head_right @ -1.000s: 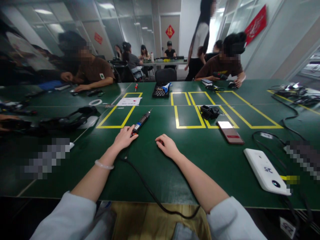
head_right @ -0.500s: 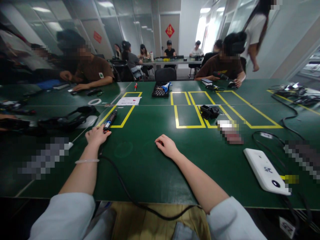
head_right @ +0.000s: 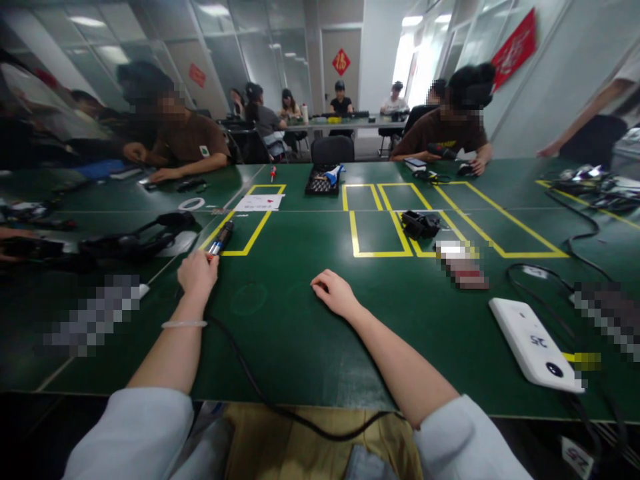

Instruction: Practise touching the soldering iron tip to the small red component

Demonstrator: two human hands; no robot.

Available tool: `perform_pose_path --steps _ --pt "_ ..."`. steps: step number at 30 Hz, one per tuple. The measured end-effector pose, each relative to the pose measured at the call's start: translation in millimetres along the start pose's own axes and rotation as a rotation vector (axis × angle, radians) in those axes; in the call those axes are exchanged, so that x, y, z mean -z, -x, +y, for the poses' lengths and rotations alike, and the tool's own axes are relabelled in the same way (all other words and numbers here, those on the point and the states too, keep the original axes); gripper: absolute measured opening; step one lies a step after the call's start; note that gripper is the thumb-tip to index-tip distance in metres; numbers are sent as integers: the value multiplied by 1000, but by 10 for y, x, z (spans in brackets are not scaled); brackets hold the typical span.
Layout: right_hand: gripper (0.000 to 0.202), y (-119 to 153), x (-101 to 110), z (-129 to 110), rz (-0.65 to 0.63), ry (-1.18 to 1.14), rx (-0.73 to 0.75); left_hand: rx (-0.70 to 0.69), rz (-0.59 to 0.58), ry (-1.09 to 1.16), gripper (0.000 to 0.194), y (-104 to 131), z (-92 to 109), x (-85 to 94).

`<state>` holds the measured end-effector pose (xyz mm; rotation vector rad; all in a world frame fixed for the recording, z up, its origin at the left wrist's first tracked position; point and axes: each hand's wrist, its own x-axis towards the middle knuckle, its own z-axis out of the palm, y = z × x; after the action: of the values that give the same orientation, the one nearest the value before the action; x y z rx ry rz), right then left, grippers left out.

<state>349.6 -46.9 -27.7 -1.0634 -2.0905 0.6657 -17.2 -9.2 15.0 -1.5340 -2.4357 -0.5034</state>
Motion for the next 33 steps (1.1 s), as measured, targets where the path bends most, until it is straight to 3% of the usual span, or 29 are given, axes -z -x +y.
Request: perform_pose_path --steps 2,4,7,11,14,16,19,26,33 --pt "12 -2 3 -9 -3 6 -1 -68 57 85 34 42 100 25" --pt "13 -2 3 -14 -5 6 4 -177 -11 288 34 124 271 38" --pt "13 -3 -5 -16 -3 -4 5 -392 -269 658 33 348 652 44" --pt "26 -6 -20 -22 12 -114 -5 -639 -543 868 33 743 1187 65" --pt "37 -5 -21 -25 17 -186 3 -648 -784 996 38 960 1413 71" --pt "29 -3 -18 -24 17 -161 22 -576 -900 1095 44 1036 1459 52" --pt "16 -3 -20 -22 9 -115 32 -483 -972 1190 48 1072 1432 4" --pt "16 -1 -9 -44 16 -188 32 -405 -1007 1256 46 1065 1357 -10" --pt "14 -15 2 -80 9 -218 -13 -411 -984 1224 48 1072 1363 -12"
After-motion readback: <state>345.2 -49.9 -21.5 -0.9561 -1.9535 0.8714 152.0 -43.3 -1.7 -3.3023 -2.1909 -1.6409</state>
